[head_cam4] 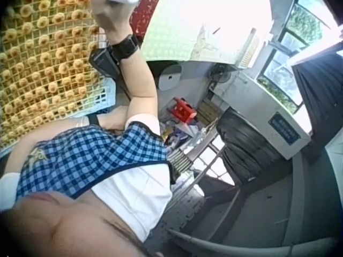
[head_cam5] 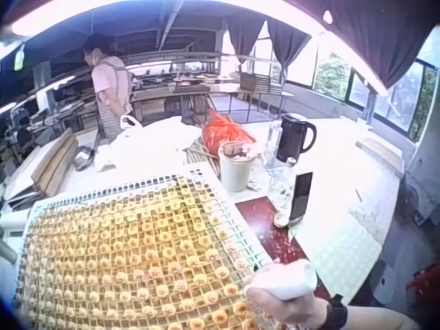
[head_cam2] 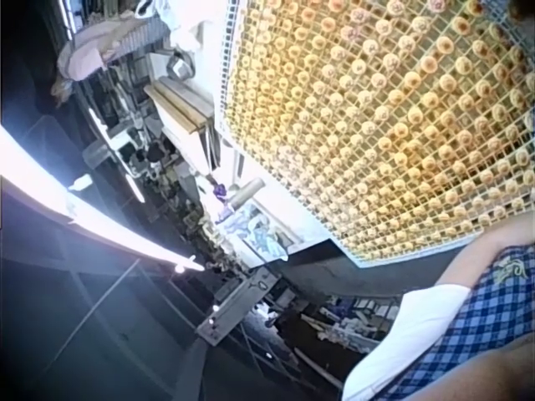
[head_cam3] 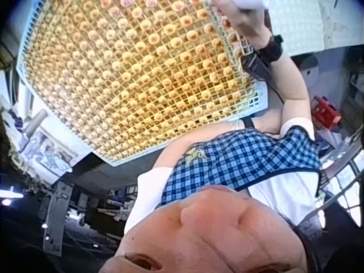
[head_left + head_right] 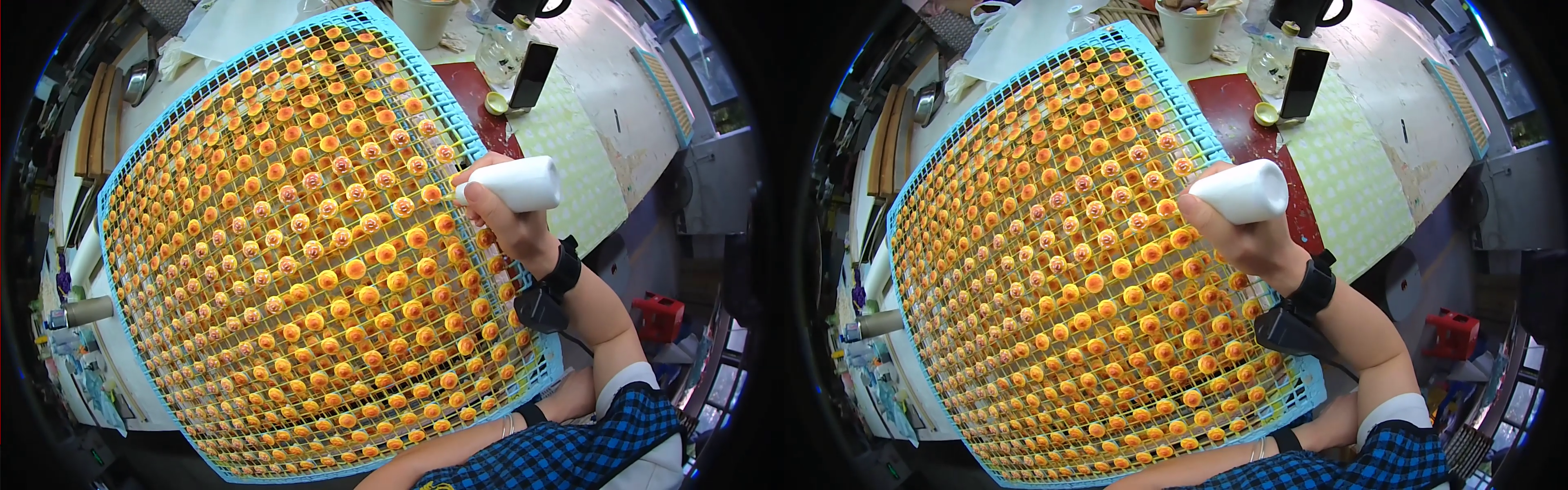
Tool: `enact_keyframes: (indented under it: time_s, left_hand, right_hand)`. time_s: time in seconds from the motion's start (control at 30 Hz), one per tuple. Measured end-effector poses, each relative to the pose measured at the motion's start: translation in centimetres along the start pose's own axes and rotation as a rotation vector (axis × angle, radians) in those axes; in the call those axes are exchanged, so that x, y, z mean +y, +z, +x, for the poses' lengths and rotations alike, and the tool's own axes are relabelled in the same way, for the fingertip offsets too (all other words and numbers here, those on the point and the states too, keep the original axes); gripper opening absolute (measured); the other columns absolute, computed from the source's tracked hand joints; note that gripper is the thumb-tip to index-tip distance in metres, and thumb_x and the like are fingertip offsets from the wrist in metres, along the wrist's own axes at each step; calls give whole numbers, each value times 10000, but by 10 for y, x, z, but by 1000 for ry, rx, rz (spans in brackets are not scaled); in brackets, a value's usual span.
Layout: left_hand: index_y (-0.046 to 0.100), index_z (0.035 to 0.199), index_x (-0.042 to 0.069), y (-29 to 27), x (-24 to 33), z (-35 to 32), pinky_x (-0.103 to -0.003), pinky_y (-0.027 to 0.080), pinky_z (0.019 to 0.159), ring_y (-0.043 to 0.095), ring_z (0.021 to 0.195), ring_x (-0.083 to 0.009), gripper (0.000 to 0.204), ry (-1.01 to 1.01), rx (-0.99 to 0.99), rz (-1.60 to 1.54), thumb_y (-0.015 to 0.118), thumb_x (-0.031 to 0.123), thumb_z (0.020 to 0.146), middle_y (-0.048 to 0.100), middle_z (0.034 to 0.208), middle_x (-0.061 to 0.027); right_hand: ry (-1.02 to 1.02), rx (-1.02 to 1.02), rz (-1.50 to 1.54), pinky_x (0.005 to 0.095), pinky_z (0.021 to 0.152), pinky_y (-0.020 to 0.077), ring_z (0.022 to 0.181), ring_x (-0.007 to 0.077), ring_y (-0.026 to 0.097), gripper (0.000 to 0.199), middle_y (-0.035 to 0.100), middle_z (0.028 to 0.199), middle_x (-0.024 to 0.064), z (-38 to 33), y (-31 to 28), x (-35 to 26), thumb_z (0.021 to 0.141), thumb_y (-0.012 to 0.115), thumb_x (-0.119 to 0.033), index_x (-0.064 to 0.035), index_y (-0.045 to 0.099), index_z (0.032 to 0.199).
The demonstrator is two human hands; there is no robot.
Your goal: Applying adhesive from a squeeze bottle onto small yellow and red components arranged in a tray.
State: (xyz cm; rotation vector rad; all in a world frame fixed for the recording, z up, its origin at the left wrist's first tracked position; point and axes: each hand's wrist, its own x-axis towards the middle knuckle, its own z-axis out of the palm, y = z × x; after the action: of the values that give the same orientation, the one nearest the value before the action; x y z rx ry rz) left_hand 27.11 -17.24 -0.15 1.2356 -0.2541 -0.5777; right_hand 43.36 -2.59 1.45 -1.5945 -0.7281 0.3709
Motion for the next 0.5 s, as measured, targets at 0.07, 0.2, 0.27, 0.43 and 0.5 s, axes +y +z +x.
enact_keyframes:
  time_s: [0.07,0.2,0.27,0.43,0.5]
  left_hand:
    - [477,948,-16,5,-6,2,-399,415,735,513,849,-390,316,17,19,-4,525,193,715,538,916,-248]
    - [542,853,-4,9,-9,0,-408,433,691,541,771,-377,237,90,124,-9,537,173,696,562,840,-232]
    - [538,859,-8,7,-6,-1,-407,434,696,541,778,-377,244,77,110,16,539,174,696,560,849,-232]
    - [525,878,-18,3,-3,-2,-400,434,715,540,802,-375,269,69,111,-3,544,180,696,555,883,-232]
    - [519,885,-20,1,-2,-2,-396,435,721,540,814,-370,280,48,66,11,547,186,697,550,899,-231]
  right_hand:
    - [20,10,22,217,488,377,557,75,483,84,508,630,5,0,1,-1,751,589,-78,-24,531,723]
    - [22,24,16,218,491,377,560,79,485,82,506,627,7,-1,-1,2,750,588,-74,-22,531,721]
    - [-23,35,9,219,497,377,569,83,488,80,507,636,9,-1,-1,4,751,586,-72,-22,532,720]
    - [-22,37,24,218,501,376,574,84,483,87,507,650,12,-1,0,1,749,588,-70,-23,528,707]
    - [-8,43,33,218,501,375,574,84,481,90,506,653,13,0,1,2,748,589,-70,-24,527,701]
